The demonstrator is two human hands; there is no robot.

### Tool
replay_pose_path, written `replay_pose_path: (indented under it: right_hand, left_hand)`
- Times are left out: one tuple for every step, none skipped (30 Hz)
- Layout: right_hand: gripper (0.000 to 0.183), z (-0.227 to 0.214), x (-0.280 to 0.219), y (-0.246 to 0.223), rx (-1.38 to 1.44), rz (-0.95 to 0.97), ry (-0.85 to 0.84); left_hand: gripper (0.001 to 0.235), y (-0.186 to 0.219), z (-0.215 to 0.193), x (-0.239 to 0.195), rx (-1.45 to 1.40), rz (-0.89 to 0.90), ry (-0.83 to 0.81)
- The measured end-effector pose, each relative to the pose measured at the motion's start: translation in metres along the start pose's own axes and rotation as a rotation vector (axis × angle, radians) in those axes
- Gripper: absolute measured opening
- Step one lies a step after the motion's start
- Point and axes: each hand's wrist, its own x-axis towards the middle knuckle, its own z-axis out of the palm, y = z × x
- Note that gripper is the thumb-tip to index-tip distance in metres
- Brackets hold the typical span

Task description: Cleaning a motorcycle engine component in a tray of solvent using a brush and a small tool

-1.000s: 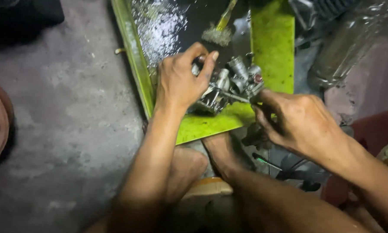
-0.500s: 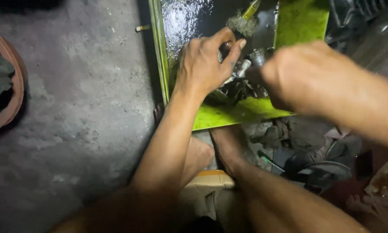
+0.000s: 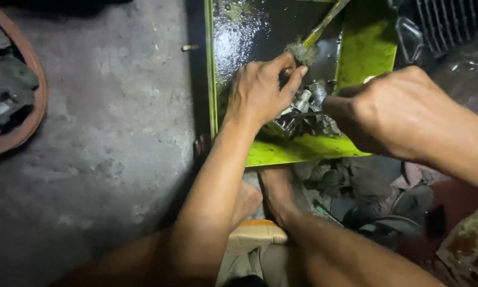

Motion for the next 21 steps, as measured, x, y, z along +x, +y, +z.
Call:
replay_pose_path:
  right_hand:
    - [0.036, 0.0, -0.003, -0.002, -0.002, 0.002, -0.005]
    - [0.051, -0.002, -0.003, -0.004, -0.003, -0.014, 0.087]
    - [0.065, -0.004, -0.004, -0.007, -0.003, -0.03, 0.178]
    - [0.065, -0.008, -0.004, -0.007, -0.007, -0.035, 0.179]
    - [0.054, -0.013, -0.005, -0.007, 0.02, -0.043, 0.194]
    - [0.043, -0.017, -0.005, -0.008, 0.05, -0.053, 0.209]
    - [0.043, -0.016, -0.003, -0.01, 0.049, -0.061, 0.211]
    - [0.039, -0.014, -0.001, -0.011, 0.037, -0.045, 0.107]
    - [0.037, -0.012, 0.001, -0.011, 0.026, -0.028, 0.004]
    - [0.037, -0.016, 0.0, -0.012, 0.023, -0.026, 0.005]
    - [0.015, -0.019, 0.0, -0.014, 0.096, -0.034, -0.064]
    - [0.031, -0.022, -0.001, -0.017, 0.172, -0.044, -0.139]
    - [0.031, -0.029, -0.004, -0.019, 0.172, -0.043, -0.142]
    - [0.031, -0.037, -0.007, -0.021, 0.25, -0.042, -0.166]
    - [0.035, -0.046, -0.009, -0.023, 0.327, -0.041, -0.189]
    - [0.035, -0.057, -0.004, -0.021, 0.324, -0.046, -0.19]
    - [0.034, -0.068, 0.0, -0.019, 0.431, 0.041, -0.199]
    - [0.033, -0.079, 0.005, -0.016, 0.539, 0.131, -0.203]
    - [0.033, -0.074, 0.016, -0.015, 0.536, 0.128, -0.202]
    - [0.028, -0.069, 0.025, -0.014, 0.419, 0.113, -0.144]
    - [0.023, -0.065, 0.034, -0.012, 0.302, 0.098, -0.085]
  left_hand:
    - [0.029, 0.002, 0.0, 0.001, -0.006, 0.001, 0.0]
    - [0.028, 0.002, 0.0, 0.001, 0.003, -0.005, 0.008]
    - [0.028, 0.002, -0.001, 0.0, 0.012, -0.01, 0.016]
    - [0.028, -0.002, 0.004, 0.001, 0.013, -0.015, 0.019]
    - [0.029, -0.006, 0.008, 0.001, -0.003, 0.028, 0.014]
    - [0.03, -0.011, 0.012, 0.0, -0.016, 0.069, 0.006]
    - [0.03, -0.009, 0.01, -0.002, -0.013, 0.061, 0.006]
    - [0.031, -0.008, 0.009, -0.001, -0.036, 0.035, -0.009]
    - [0.033, -0.005, 0.007, 0.001, -0.059, 0.009, -0.024]
    - [0.033, -0.005, 0.007, 0.002, -0.058, 0.011, -0.02]
    - [0.032, -0.005, 0.006, 0.002, -0.042, 0.015, -0.008]
    - [0.031, -0.004, 0.007, 0.001, -0.03, 0.017, -0.001]
    - [0.031, -0.004, 0.007, 0.001, -0.033, 0.017, -0.003]
    - [0.031, -0.004, 0.007, 0.001, -0.039, 0.026, 0.009]
    - [0.03, -0.004, 0.007, 0.001, -0.044, 0.035, 0.021]
    - [0.03, -0.003, 0.007, 0.001, -0.045, 0.029, 0.022]
    - [0.026, -0.003, 0.007, 0.001, -0.029, 0.023, 0.052]
    - [0.023, -0.002, 0.007, 0.002, -0.011, 0.02, 0.083]
    - [0.023, -0.002, 0.006, 0.002, -0.01, 0.017, 0.086]
    - [0.025, -0.002, 0.005, 0.002, 0.001, -0.004, 0.041]
    - [0.027, -0.001, 0.005, 0.002, 0.013, -0.026, -0.005]
